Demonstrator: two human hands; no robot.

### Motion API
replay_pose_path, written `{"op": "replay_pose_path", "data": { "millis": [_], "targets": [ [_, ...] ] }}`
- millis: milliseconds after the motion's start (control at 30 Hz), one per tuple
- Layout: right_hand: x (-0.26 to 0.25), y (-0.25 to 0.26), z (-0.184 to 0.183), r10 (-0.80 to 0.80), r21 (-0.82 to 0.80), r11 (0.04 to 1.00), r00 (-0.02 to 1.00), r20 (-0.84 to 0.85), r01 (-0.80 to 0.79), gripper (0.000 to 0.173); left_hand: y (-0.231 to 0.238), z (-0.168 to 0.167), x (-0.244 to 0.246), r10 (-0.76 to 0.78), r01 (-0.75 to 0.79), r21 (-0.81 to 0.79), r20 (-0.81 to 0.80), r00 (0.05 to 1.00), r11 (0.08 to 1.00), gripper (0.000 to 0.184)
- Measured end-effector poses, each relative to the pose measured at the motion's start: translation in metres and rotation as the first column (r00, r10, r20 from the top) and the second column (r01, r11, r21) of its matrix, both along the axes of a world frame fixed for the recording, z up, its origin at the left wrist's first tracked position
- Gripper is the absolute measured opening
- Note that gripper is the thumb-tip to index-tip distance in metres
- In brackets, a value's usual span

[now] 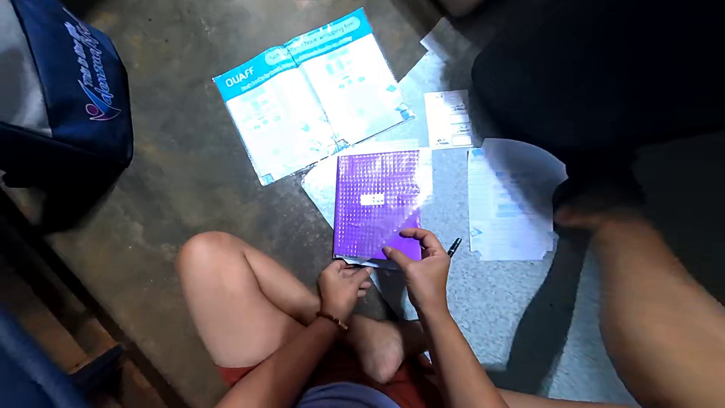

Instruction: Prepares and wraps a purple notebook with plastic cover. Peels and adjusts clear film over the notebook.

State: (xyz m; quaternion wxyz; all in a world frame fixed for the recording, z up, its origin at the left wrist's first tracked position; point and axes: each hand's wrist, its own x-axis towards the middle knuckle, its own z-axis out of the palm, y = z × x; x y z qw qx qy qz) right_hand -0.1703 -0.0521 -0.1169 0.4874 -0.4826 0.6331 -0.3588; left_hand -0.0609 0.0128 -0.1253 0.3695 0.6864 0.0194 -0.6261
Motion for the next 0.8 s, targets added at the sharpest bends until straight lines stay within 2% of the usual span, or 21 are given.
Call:
{"op": "replay_pose_path", "data": {
  "millis": [200,433,600,667,700,767,800],
  "targets": [
    [0.006,0.000,0.011,0.016,-0.022,1.000,0.998,-0.062,-0.017,0.042,-0.008,-0.009,-0.023,0.195,-0.194,0.023,-0.033,0.980,0.981,0.017],
    [0.010,-0.014,0.031,0.030,-0.054,0.998,0.992,-0.124,-0.037,0.042,-0.007,-0.012,-0.019,0.250,-0.240,0.119,-0.079,0.965,0.963,0.021],
    [0.011,-0.020,0.035,0.029,-0.074,0.996,0.988,-0.150,-0.041,0.038,0.001,-0.009,-0.013,0.195,-0.174,0.162,-0.124,0.973,0.971,0.031],
    [0.010,-0.019,0.036,0.032,-0.089,0.995,0.988,-0.148,-0.046,0.036,0.011,-0.001,-0.014,0.140,-0.142,0.050,0.026,0.990,0.989,0.025],
    [0.010,-0.019,0.035,0.041,-0.102,0.993,0.988,-0.149,-0.057,0.035,0.017,0.001,-0.016,0.142,-0.126,-0.096,0.189,0.972,0.987,0.024],
    [0.008,-0.018,0.033,0.058,-0.130,0.988,0.987,-0.151,-0.078,0.033,0.017,0.003,-0.012,0.249,-0.022,-0.432,0.476,0.844,0.902,0.027],
    [0.008,-0.017,0.032,0.062,-0.141,0.986,0.986,-0.156,-0.085,0.032,0.009,0.007,-0.003,0.253,0.099,-0.509,0.577,0.777,0.855,0.033]
  ]
}}
